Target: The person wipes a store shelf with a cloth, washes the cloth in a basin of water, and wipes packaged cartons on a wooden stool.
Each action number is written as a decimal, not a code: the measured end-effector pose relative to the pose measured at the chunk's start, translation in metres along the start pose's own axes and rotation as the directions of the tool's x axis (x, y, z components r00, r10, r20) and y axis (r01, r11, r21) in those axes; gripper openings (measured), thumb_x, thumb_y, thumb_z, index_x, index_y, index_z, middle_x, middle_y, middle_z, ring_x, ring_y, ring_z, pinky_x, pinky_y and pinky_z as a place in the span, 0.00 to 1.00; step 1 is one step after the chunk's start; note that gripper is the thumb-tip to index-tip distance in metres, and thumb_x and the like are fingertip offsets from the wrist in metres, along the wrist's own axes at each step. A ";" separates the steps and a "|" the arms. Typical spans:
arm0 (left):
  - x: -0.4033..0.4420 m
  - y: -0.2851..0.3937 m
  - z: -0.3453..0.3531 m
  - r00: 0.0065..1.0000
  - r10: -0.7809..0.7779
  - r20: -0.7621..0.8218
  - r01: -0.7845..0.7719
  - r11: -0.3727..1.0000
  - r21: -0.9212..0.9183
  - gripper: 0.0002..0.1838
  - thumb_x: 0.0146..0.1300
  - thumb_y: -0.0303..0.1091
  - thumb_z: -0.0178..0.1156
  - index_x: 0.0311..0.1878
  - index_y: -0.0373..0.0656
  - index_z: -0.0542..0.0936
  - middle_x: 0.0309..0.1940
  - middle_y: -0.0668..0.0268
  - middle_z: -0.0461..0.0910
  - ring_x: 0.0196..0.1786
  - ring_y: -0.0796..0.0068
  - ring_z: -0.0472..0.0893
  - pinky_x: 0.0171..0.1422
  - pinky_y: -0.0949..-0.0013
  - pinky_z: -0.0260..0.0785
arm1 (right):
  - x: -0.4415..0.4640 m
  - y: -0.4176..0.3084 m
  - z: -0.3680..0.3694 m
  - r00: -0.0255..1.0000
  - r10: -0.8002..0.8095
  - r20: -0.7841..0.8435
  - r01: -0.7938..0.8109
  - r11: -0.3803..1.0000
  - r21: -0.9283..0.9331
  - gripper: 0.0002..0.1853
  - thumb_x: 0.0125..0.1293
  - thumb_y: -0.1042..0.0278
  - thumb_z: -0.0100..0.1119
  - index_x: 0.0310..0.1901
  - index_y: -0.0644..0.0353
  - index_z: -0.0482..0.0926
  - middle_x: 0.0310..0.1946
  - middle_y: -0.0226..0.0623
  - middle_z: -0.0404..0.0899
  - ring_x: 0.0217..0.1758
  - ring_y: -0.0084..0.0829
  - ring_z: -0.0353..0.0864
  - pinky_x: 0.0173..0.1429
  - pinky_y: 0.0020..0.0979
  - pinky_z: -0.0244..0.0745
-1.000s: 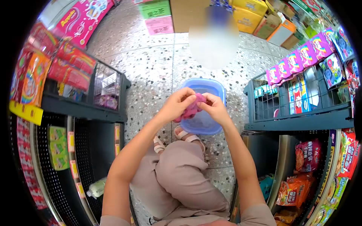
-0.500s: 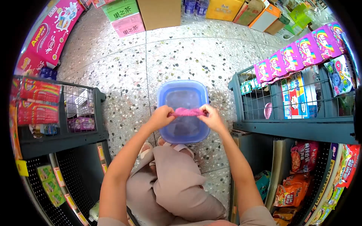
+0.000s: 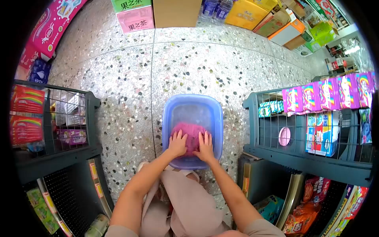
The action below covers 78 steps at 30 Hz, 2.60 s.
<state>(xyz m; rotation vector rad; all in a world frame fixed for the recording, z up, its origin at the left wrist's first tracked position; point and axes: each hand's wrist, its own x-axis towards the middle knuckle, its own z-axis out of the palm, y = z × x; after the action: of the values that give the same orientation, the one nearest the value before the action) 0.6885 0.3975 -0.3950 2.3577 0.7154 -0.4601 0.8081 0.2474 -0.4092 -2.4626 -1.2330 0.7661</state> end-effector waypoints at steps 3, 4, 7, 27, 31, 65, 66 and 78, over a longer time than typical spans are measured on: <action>0.015 -0.003 0.022 0.998 -0.055 0.044 0.057 0.997 -0.054 0.45 0.55 0.41 0.70 0.75 0.47 0.62 0.79 0.48 0.49 0.80 0.37 0.49 0.78 0.33 0.48 | 0.012 0.000 0.026 0.994 0.104 -0.011 -0.104 0.994 0.038 0.65 0.43 0.60 0.81 0.79 0.55 0.45 0.78 0.61 0.39 0.79 0.69 0.41 0.80 0.56 0.49; 0.017 -0.005 0.029 0.998 -0.045 0.038 0.048 0.996 -0.075 0.45 0.55 0.41 0.70 0.75 0.47 0.62 0.79 0.48 0.50 0.79 0.37 0.49 0.78 0.33 0.48 | 0.016 0.005 0.038 0.992 0.117 -0.051 -0.113 0.990 0.087 0.65 0.43 0.60 0.80 0.79 0.55 0.45 0.78 0.61 0.38 0.79 0.69 0.42 0.80 0.56 0.49; 0.022 -0.010 0.042 0.999 -0.039 -0.016 0.035 0.985 -0.168 0.44 0.55 0.42 0.70 0.74 0.47 0.63 0.77 0.47 0.53 0.79 0.37 0.50 0.79 0.35 0.47 | 0.021 0.000 0.044 0.972 0.211 -0.103 -0.197 0.972 0.131 0.62 0.44 0.62 0.78 0.78 0.57 0.47 0.77 0.61 0.41 0.78 0.66 0.46 0.79 0.54 0.50; 0.045 0.020 -0.017 0.895 -0.056 0.442 0.313 -0.627 -0.714 0.22 0.68 0.58 0.61 0.46 0.47 0.78 0.30 0.63 0.80 0.30 0.69 0.81 0.34 0.65 0.77 | 0.000 -0.135 -0.050 0.947 0.320 0.011 -0.134 0.365 0.921 0.07 0.74 0.67 0.59 0.45 0.61 0.78 0.34 0.24 0.78 0.34 0.17 0.76 0.34 0.23 0.70; 0.071 0.018 0.030 0.967 0.039 0.252 0.208 -0.691 -0.693 0.17 0.71 0.53 0.59 0.42 0.48 0.78 0.28 0.66 0.79 0.28 0.74 0.79 0.30 0.68 0.73 | 0.013 -0.137 -0.052 0.876 0.274 -0.397 -0.013 0.836 0.548 0.13 0.68 0.63 0.65 0.31 0.63 0.79 0.21 0.27 0.75 0.26 0.19 0.71 0.29 0.29 0.66; 0.071 -0.008 0.034 0.942 -0.016 0.337 0.260 -0.602 -0.755 0.37 0.69 0.58 0.59 0.73 0.53 0.57 0.67 0.60 0.69 0.66 0.51 0.73 0.57 0.36 0.74 | 0.057 -0.061 -0.019 0.878 0.431 0.209 -0.292 0.136 0.947 0.15 0.67 0.77 0.57 0.55 0.63 0.77 0.43 0.34 0.82 0.39 0.27 0.82 0.42 0.29 0.78; 0.074 -0.004 0.029 0.958 -0.014 0.286 0.211 -0.637 -0.741 0.28 0.71 0.57 0.57 0.66 0.53 0.66 0.56 0.60 0.78 0.54 0.54 0.80 0.52 0.48 0.79 | 0.043 -0.075 -0.019 0.909 0.413 0.047 -0.191 0.313 0.930 0.15 0.67 0.73 0.58 0.55 0.63 0.77 0.43 0.36 0.82 0.41 0.29 0.82 0.45 0.31 0.77; 0.089 0.005 0.051 0.946 0.033 0.322 0.223 -0.787 -0.576 0.18 0.73 0.55 0.55 0.41 0.50 0.80 0.26 0.70 0.79 0.27 0.73 0.78 0.31 0.67 0.72 | 0.052 -0.131 -0.040 0.847 0.235 -0.477 -0.101 0.952 0.289 0.20 0.69 0.50 0.59 0.30 0.62 0.80 0.27 0.54 0.82 0.31 0.58 0.82 0.38 0.54 0.73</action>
<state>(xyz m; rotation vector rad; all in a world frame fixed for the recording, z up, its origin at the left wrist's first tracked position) 0.7550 0.3943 -0.4730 -0.1197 0.7399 0.1837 0.7710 0.3671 -0.3329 -2.3562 -0.6815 0.2504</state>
